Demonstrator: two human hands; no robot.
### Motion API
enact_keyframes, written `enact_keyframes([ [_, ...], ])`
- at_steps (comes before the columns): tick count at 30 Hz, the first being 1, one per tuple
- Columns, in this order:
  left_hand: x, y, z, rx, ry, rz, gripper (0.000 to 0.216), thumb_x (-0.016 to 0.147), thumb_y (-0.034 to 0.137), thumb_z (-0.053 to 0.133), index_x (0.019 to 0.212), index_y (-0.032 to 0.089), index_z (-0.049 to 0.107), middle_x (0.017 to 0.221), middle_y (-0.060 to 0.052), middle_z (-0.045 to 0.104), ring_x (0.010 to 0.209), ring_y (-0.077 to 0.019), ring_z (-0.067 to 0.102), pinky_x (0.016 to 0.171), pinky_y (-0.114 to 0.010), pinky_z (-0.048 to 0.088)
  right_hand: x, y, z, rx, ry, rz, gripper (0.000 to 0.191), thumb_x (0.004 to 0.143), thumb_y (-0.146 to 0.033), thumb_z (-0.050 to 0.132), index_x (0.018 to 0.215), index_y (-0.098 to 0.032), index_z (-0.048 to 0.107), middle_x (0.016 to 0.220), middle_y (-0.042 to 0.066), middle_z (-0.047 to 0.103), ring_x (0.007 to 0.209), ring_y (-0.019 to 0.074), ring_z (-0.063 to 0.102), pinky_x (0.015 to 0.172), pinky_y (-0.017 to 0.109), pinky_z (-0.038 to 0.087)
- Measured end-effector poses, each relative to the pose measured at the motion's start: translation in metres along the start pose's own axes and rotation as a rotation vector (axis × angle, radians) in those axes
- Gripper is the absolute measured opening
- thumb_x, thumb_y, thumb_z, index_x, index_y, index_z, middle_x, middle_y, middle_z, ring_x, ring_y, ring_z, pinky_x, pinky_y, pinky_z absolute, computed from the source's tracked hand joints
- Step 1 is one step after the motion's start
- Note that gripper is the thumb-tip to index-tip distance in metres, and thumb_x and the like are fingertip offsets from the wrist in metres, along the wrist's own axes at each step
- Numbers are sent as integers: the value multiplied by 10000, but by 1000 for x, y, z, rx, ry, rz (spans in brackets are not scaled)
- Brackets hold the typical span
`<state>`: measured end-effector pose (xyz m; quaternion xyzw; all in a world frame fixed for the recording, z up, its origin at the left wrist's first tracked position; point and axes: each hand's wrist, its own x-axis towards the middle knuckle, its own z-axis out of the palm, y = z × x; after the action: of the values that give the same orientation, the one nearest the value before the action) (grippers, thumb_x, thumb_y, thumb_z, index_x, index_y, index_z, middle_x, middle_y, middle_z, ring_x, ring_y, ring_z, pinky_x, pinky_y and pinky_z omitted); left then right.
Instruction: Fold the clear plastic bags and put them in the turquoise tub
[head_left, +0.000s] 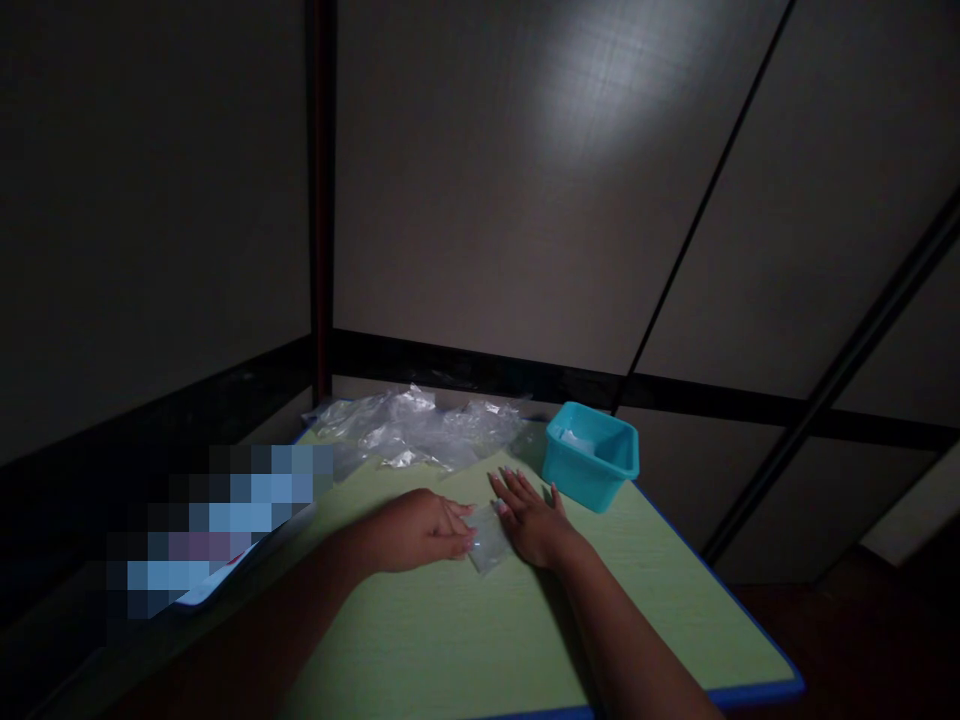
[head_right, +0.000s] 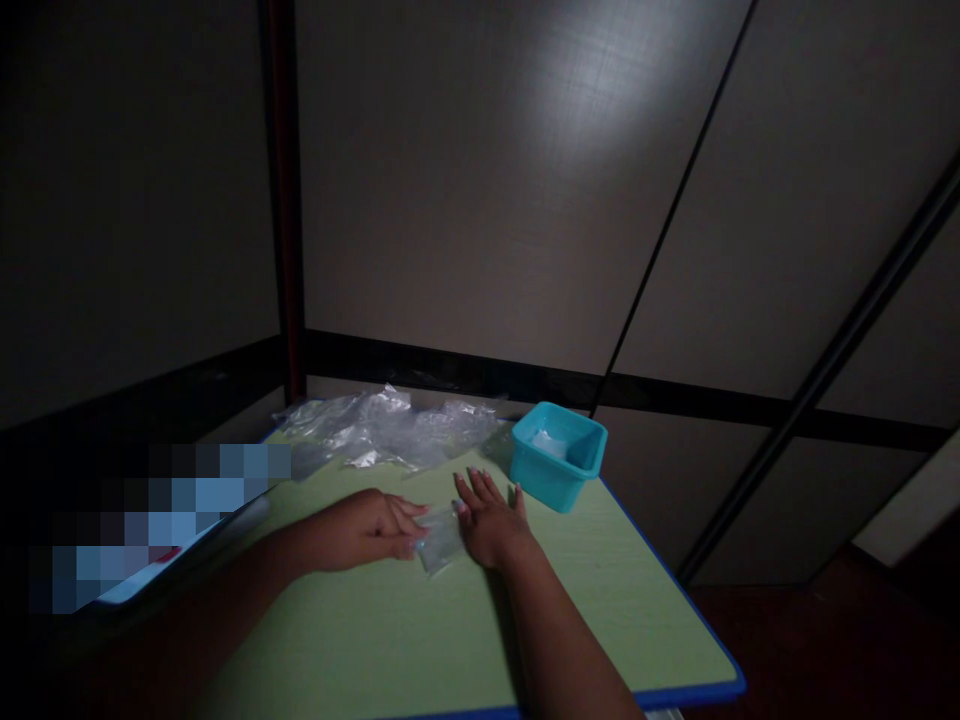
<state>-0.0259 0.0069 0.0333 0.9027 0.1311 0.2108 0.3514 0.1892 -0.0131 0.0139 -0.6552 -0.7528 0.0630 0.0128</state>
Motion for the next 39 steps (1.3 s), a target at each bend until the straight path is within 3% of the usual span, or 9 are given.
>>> enact_keyframes([
  [5, -3, 0, -1, 88, -40, 10, 297, 841, 382, 446, 692, 242, 662, 1034, 5, 648, 1070, -176, 518, 969, -302, 311, 0, 1, -2, 10, -17, 22, 470, 896, -419, 88, 1355, -352, 15, 1441, -45, -3, 1313, 179, -17, 988, 549, 5],
  [12, -4, -4, 3, 176, -112, -43, 237, 849, 323, 457, 1027, 296, 612, 1183, 1, 547, 1199, -184, 388, 1006, -374, 234, 2, 5, 1, 50, -5, 3, 472, 893, -421, 83, 1357, -348, 31, 1439, -47, 7, 1314, 173, -6, 980, 569, 22],
  [16, -1, -3, 4, 128, -79, -61, 264, 859, 296, 438, 1073, 288, 591, 1144, -4, 578, 1173, -175, 423, 996, -354, 265, 4, 7, 3, 93, 31, -18, 470, 893, -432, 109, 1355, -353, 78, 1440, -35, 42, 1314, 183, 12, 972, 585, -4],
  [20, 4, -2, 4, -38, 57, -85, 285, 847, 371, 436, 986, 242, 649, 1121, -4, 596, 1120, -187, 477, 967, -327, 323, 4, 8, -1, 261, 160, -36, 472, 890, -468, 137, 1339, -341, 209, 1436, -27, 101, 1311, 197, 71, 983, 549, -93],
  [22, 6, -3, 3, -150, 164, -131, 318, 830, 425, 447, 941, 225, 668, 1079, 1, 624, 1043, -198, 533, 931, -322, 362, 5, 8, -5, 427, 235, -42, 520, 878, -517, 130, 1306, -298, 328, 1415, 4, 214, 1299, 219, 143, 1000, 528, -77],
  [27, 7, -5, -3, -454, 412, -269, 417, 771, 502, 501, 896, 148, 682, 1031, -68, 644, 914, -217, 586, 854, -334, 412, 6, 11, -12, 1004, 275, -96, 733, 803, -658, 141, 1051, -138, 594, 1090, 125, 590, 1044, 254, 502, 931, 414, 334],
  [30, 4, -4, -9, -669, 491, -332, 472, 771, 524, 492, 970, 127, 650, 1035, -117, 635, 862, -214, 606, 808, -353, 437, 5, 9, -17, 1253, 264, -68, 755, 782, -685, 150, 952, -115, 615, 959, 134, 629, 940, 249, 558, 823, 366, 424],
  [35, 0, -5, -15, -903, 595, -422, 485, 767, 521, 506, 1012, 115, 607, 1050, -145, 621, 794, -205, 626, 770, -359, 464, 3, 7, -21, 1539, 105, 57, 703, 776, -685, 142, 972, -155, 559, 902, 103, 612, 769, 209, 612, 644, 321, 478],
  [39, -1, -14, -14, -889, 645, -561, 456, 714, 519, 569, 932, 122, 626, 1156, -140, 558, 775, -188, 620, 737, -335, 481, 9, 11, -15, 1520, 134, 186, 604, 753, -676, 302, 868, -147, 570, 762, 64, 578, 543, 140, 577, 509, 275, 457],
])
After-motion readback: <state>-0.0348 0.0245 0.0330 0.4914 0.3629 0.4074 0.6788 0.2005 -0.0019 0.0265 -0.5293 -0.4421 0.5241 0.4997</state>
